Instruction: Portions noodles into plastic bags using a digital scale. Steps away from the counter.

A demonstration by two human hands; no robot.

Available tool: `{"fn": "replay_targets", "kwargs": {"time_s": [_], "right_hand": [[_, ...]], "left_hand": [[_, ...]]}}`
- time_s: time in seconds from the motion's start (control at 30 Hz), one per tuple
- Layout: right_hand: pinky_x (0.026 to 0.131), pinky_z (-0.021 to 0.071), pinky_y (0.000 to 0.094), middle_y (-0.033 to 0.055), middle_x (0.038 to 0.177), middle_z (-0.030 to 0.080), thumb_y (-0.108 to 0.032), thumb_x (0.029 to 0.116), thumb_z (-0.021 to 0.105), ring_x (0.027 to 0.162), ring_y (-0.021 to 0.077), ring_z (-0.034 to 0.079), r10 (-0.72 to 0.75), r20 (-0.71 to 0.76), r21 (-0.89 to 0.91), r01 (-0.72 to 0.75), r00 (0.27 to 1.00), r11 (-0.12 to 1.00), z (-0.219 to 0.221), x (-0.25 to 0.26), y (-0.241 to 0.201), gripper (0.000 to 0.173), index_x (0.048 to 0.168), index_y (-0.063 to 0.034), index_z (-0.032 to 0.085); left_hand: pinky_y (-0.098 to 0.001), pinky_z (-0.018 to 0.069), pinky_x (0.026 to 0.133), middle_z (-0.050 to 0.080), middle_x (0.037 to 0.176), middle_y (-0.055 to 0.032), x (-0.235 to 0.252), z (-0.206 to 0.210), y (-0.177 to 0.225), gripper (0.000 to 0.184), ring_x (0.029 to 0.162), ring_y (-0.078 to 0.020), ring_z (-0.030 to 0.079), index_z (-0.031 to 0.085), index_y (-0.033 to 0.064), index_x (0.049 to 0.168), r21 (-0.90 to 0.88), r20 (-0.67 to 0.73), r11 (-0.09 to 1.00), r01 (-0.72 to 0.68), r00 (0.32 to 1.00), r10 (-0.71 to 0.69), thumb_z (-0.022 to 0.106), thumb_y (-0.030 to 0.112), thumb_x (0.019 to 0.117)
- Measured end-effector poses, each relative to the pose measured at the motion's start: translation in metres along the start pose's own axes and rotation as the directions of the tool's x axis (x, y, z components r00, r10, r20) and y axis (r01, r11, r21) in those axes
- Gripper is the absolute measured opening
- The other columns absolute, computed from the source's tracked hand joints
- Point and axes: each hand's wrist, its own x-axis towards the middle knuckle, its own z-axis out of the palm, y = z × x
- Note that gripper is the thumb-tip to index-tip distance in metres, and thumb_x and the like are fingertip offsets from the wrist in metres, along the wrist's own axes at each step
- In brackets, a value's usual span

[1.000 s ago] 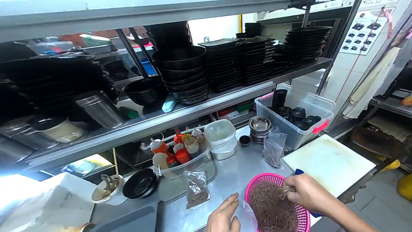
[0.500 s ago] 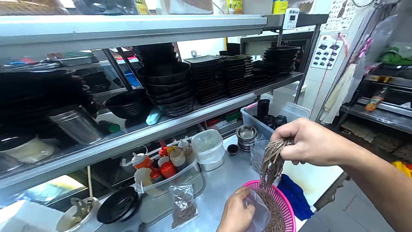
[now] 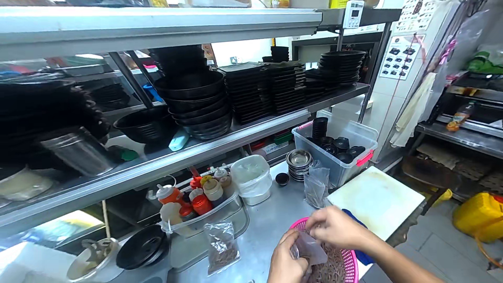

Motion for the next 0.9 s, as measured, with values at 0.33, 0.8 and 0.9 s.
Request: {"fn": "replay_targets", "kwargs": {"time_s": [0.33,0.8,0.9], "right_hand": [[0.073,0.0531,0.0724,0.0296,0.112,0.068,-0.027,0.081,0.077,0.096,0.0525,0.068,0.438,0.038,-0.551,-0.346,0.898,0.759,0.161,-0.014,0.141,0.036,0.109,-0.0055,0.072],[0.062,0.0622,0.0423,0.0,0.073,0.074,-0.028,0.0908,0.07,0.059,0.0144,0.07,0.173,0.041,-0.251,-0.158,0.984,0.955,-0.023,-0.038,0.037,0.013,0.089,-0.0182,0.079],[0.058,0.0634,0.0363,-0.0018,0.074,0.074,-0.027,0.092,0.07,0.058,0.0117,0.07,0.114,0.0,-0.149,-0.113,0.993,0.982,-0.06,-0.048,-0.012,0.011,0.093,-0.0198,0.079]], "left_hand": [[-0.0377,0.0601,0.096,0.055,0.15,0.0011,-0.008,-0.015,0.019,0.061,0.129,-0.0102,0.06,0.068,0.0128,0.133,0.062,-0.023,0.998,-0.013,1.0,0.014,0.074,0.004,0.0729],[-0.0367,0.0634,0.088,0.053,0.153,-0.0002,-0.002,-0.009,-0.002,0.064,0.127,-0.0094,0.062,0.066,0.0118,0.136,-0.033,0.0,0.998,-0.055,0.998,0.056,0.074,0.002,0.0731],[-0.0377,0.0626,0.09,0.054,0.152,-0.0006,0.002,-0.005,-0.004,0.064,0.128,-0.0102,0.061,0.066,0.0121,0.135,-0.034,0.015,0.998,-0.054,0.998,0.054,0.075,0.003,0.0723]]}}
